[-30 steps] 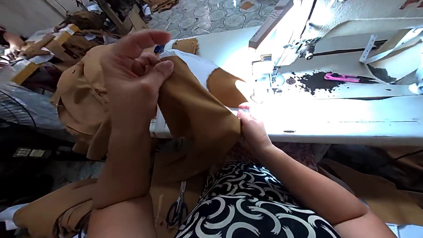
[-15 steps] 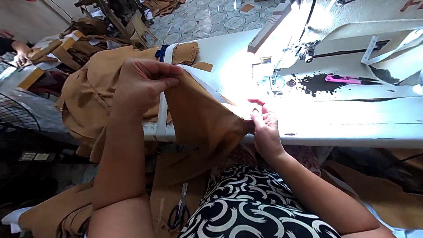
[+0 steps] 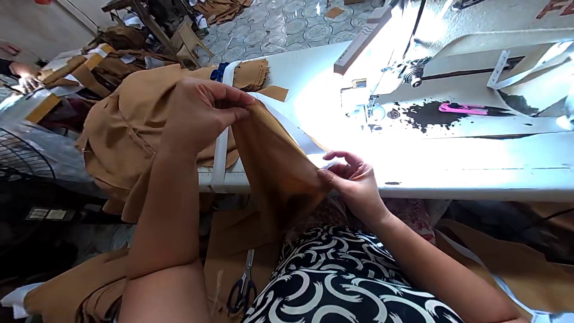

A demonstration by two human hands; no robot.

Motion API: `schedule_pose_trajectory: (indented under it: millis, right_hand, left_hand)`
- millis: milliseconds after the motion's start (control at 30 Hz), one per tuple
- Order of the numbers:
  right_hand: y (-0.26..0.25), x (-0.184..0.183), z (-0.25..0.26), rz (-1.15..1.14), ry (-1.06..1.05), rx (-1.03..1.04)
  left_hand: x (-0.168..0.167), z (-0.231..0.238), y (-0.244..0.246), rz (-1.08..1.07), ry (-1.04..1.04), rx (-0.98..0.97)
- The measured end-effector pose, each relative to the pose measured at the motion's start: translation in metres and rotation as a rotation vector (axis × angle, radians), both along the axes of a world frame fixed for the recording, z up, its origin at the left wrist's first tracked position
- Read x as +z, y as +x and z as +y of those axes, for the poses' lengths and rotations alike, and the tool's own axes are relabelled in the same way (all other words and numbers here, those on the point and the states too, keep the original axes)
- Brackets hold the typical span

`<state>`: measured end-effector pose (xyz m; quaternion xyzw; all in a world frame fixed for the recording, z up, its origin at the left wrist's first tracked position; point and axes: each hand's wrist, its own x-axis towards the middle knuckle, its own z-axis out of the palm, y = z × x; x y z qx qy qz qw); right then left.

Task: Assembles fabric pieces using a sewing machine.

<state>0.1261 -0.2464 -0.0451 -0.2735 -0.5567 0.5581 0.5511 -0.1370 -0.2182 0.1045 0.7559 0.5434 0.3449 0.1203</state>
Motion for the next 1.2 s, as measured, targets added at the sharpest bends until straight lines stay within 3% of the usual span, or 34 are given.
schedule_pose_trajectory:
  millis: [300, 500, 567, 633, 667, 700, 833, 933, 1033, 1067, 1167, 1200]
  right_hand:
    - [0.004, 0.0, 0.006, -0.52, 0.225, -0.249]
    - [0.008, 0.009, 0.009, -0.753, 0.454, -0.395]
    - [0.019, 0.025, 0.004, -0.7, 0.317, -0.158]
    - [0.031, 0.041, 0.005, -0.407, 0.028, 0.375]
    - [0.031, 0.044, 0.008, -0.289, -0.071, 0.57]
    - [0.029, 0.046, 0.01, -0.276, -0.105, 0.636]
    - [0.022, 0.061, 0.013, -0.78, 0.067, 0.23]
    - [0.024, 0.067, 0.006, -0.744, 0.226, 0.149]
    - [0.024, 0.056, 0.015, -0.713, 0.402, -0.105]
    - [0.029, 0.056, 0.019, -0.735, 0.347, -0.068]
    - [0.039, 0.059, 0.033, -0.695, -0.037, 0.355]
    - [0.04, 0.058, 0.037, -0.748, -0.08, 0.365]
  left_hand:
    - [0.004, -0.006, 0.0, 0.336, 0.093, 0.0]
    - [-0.002, 0.006, -0.013, 0.425, 0.084, -0.235]
    - [-0.007, 0.013, -0.022, 0.329, 0.111, -0.347]
    - [-0.013, 0.02, -0.033, 0.115, 0.116, -0.46]
    - [-0.016, 0.022, -0.037, 0.009, 0.108, -0.503]
    - [-0.018, 0.024, -0.04, -0.07, 0.102, -0.537]
    - [-0.021, 0.026, -0.036, -0.102, 0.106, -0.573]
    - [-0.026, 0.029, -0.029, -0.249, 0.083, -0.532]
    - [-0.035, 0.034, -0.016, -0.225, 0.129, -0.314]
    - [-0.038, 0.037, -0.012, -0.188, 0.119, -0.251]
    - [-0.052, 0.05, -0.008, -0.187, 0.056, -0.223]
    - [-0.056, 0.051, -0.006, -0.193, 0.03, -0.23]
